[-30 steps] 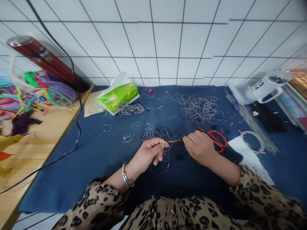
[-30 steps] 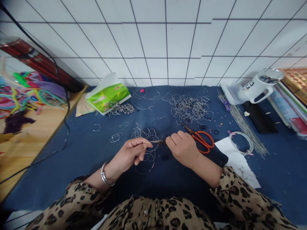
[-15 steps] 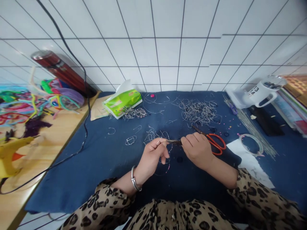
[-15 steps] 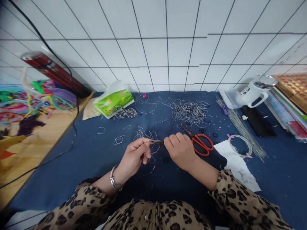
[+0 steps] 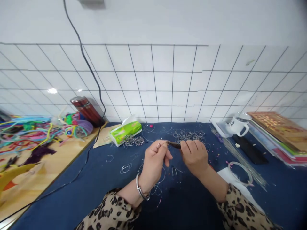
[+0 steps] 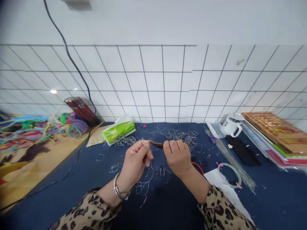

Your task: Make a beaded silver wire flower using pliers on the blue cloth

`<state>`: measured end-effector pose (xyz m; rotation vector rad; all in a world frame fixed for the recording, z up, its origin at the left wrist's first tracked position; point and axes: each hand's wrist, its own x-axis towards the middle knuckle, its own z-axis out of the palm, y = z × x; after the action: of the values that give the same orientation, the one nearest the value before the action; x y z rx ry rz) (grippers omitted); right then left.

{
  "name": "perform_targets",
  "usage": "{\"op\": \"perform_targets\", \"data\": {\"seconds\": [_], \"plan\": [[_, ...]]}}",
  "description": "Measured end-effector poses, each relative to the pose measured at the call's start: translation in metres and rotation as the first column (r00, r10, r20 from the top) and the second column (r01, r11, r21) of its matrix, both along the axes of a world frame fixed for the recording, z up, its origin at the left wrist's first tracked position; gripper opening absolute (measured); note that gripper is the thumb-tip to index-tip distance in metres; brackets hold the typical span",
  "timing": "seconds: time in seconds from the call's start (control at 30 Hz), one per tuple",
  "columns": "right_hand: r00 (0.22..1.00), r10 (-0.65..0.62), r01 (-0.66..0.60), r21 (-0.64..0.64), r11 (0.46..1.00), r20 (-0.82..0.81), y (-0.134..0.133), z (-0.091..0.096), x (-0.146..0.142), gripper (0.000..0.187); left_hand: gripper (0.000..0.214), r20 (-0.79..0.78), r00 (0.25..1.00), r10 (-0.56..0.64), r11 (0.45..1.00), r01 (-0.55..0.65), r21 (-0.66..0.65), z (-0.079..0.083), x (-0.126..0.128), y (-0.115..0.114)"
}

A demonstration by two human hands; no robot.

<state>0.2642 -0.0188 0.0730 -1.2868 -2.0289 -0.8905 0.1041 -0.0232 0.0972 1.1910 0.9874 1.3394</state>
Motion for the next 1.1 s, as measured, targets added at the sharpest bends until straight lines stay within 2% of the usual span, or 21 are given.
{"op": "perform_targets", "data": {"seconds": [0.23, 0.43, 0.57, 0.67, 0.73, 0.83, 0.9, 0.97, 1.03, 1.1], "plan": [[1.0, -0.012, 0.012, -0.021, 1.0, 0.006, -0.001, -0.01, 0.0, 0.02, 0.023, 0.015, 1.0, 0.012, 1.0, -0.012, -0.002, -0.011, 0.004, -0.002], [0.998, 0.022, -0.026, -0.072, 0.997, -0.054, -0.001, -0.011, -0.002, 0.02, 0.024, 0.023, 1.0, 0.008, 1.0, -0.008, -0.013, -0.012, 0.002, -0.003], [0.984, 0.043, -0.07, -0.159, 0.985, -0.17, 0.0, -0.009, -0.002, 0.021, 0.023, 0.006, 0.999, -0.033, 0.999, 0.033, -0.03, -0.012, 0.003, -0.005], [0.929, 0.071, -0.18, -0.275, 0.944, -0.362, -0.001, -0.006, -0.003, 0.019, 0.024, 0.005, 1.0, -0.03, 0.999, 0.03, -0.027, -0.012, 0.003, -0.006], [0.846, 0.071, -0.317, -0.392, 0.863, -0.529, -0.004, -0.001, -0.004, 0.021, 0.024, 0.013, 1.0, -0.01, 1.0, 0.01, -0.012, -0.01, 0.001, -0.005], [0.701, 0.009, -0.553, -0.535, 0.638, -0.713, -0.013, 0.012, -0.005, 0.024, 0.023, 0.029, 1.0, 0.005, 1.0, -0.006, 0.006, -0.007, -0.003, -0.003], [0.643, -0.021, -0.671, -0.576, 0.466, -0.766, -0.018, 0.02, -0.005, 0.027, 0.024, 0.037, 0.999, -0.018, 1.0, 0.017, 0.01, -0.005, -0.006, -0.002], [0.593, -0.066, -0.746, -0.578, 0.33, -0.803, -0.021, 0.024, -0.005, 0.03, 0.025, 0.048, 0.997, -0.064, 0.998, 0.064, 0.007, -0.003, -0.008, -0.002], [0.529, -0.11, -0.803, -0.538, 0.255, -0.841, -0.022, 0.025, -0.005, 0.032, 0.025, 0.069, 0.991, -0.111, 0.994, 0.111, -0.006, -0.001, -0.01, -0.002], [0.457, -0.146, -0.852, -0.479, 0.214, -0.878, -0.022, 0.025, -0.006, 0.033, 0.025, 0.097, 0.984, -0.146, 0.989, 0.149, -0.023, 0.0, -0.011, -0.002]]}}
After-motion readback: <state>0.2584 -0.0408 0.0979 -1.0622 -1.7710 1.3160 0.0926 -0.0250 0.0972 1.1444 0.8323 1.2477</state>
